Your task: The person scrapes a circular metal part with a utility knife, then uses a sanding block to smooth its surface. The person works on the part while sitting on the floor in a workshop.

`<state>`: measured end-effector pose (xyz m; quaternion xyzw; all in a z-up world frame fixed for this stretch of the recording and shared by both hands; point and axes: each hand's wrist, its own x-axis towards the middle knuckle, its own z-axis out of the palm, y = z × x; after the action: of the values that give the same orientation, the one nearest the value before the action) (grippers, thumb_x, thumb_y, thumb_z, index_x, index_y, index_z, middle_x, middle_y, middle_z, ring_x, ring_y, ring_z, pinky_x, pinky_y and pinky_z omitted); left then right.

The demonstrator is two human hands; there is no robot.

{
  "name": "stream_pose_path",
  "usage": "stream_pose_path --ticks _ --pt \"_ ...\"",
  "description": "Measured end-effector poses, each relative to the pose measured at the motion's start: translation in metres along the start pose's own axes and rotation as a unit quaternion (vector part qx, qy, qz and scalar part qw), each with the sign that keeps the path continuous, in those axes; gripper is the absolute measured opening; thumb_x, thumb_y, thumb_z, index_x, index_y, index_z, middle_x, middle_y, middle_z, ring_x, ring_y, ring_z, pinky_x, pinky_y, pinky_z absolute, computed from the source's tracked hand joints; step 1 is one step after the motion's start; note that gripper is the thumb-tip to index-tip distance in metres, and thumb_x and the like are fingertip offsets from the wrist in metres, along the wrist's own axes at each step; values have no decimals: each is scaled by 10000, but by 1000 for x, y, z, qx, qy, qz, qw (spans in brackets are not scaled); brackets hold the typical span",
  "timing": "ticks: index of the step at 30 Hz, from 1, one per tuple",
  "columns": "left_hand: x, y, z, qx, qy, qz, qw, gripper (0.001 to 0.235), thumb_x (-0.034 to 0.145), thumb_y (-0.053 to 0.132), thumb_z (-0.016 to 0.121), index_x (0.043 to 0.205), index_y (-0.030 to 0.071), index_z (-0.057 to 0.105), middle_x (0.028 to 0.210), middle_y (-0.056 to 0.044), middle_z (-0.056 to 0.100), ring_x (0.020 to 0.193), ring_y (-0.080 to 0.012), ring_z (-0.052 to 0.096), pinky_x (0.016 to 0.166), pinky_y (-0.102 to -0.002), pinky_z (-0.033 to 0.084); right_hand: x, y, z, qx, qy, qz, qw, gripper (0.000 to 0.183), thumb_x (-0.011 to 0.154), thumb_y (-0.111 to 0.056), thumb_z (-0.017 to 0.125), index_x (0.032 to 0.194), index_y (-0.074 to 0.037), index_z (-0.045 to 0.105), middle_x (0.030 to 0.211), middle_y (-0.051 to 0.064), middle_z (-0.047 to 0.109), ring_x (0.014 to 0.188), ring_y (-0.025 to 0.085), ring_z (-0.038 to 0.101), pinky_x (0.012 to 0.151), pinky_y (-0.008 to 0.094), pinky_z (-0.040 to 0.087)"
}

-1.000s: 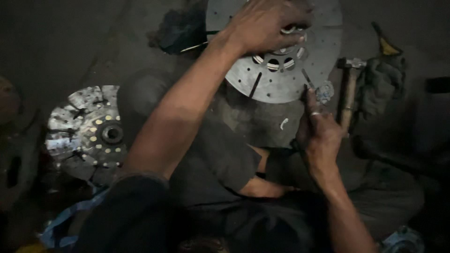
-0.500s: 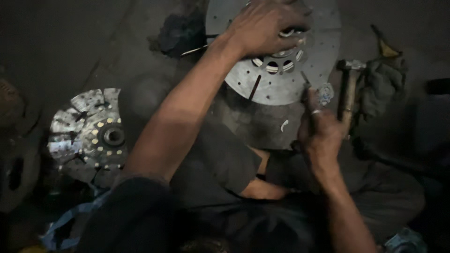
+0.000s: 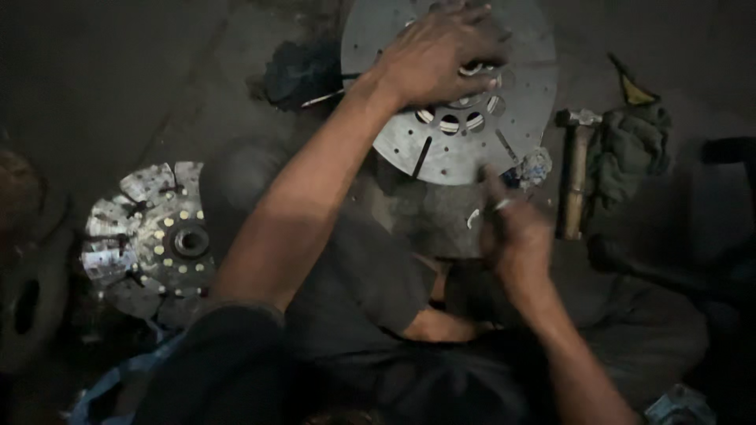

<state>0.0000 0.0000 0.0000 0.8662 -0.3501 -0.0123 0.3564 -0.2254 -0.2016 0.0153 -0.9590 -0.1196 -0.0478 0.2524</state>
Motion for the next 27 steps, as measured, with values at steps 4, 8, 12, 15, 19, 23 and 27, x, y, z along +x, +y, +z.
stream_pose_path --ticks 4,8,12,15,19,23,27 --pt "-11 -10 -3 9 17 33 999 426 958 492 704 1294 229 712 1458 -27 597 1460 -305 400 1211 -533 270 2 -12 3 -55 10 -25 998 693 870 69 564 1549 -66 533 858 193 590 713 316 587 622 435 465" --pt "2 -5 -1 -3 -2 27 1000 417 902 499 717 1243 259 734 1448 0 594 1436 -289 394 1197 -548 221 2 -2 -10 -54 -18 -4 998 745 849 58 591 1561 -146 507 840 191 614 694 348 602 626 459 488" --pt "-7 -8 -10 9 8 53 999 417 946 475 707 1277 221 721 1474 -19 595 1464 -300 398 1222 -525 260 -2 5 2 -80 -7 -45 996 770 821 11 644 1557 -163 497 891 258 619 752 425 621 643 493 493" --pt "-1 -4 -9 8 1 39 999 406 945 480 703 1272 242 722 1459 -8 605 1471 -276 408 1243 -515 253 -1 9 0 -98 -15 -41 994 772 825 47 623 1565 -148 518 834 220 601 733 393 626 668 485 509" --pt "-8 -5 -6 5 -2 39 999 417 931 475 721 1282 248 711 1447 -9 603 1451 -290 404 1217 -520 253 -7 -1 0 -79 9 -16 997 694 872 36 641 1534 -128 514 830 197 610 703 371 626 634 482 502" --pt "-1 -6 -5 -4 0 45 999 421 913 475 735 1272 256 716 1454 -5 590 1439 -304 399 1198 -537 247 -9 0 -6 -33 -19 40 998 728 855 51 612 1556 -117 512 815 175 609 673 339 617 594 466 499" --pt "-5 -11 -5 14 12 73 997 398 964 455 727 1289 225 714 1486 -9 595 1471 -295 416 1231 -533 278 -13 5 -1 -123 -35 -7 992 736 804 48 649 1526 -72 569 892 231 628 734 412 634 590 497 501"
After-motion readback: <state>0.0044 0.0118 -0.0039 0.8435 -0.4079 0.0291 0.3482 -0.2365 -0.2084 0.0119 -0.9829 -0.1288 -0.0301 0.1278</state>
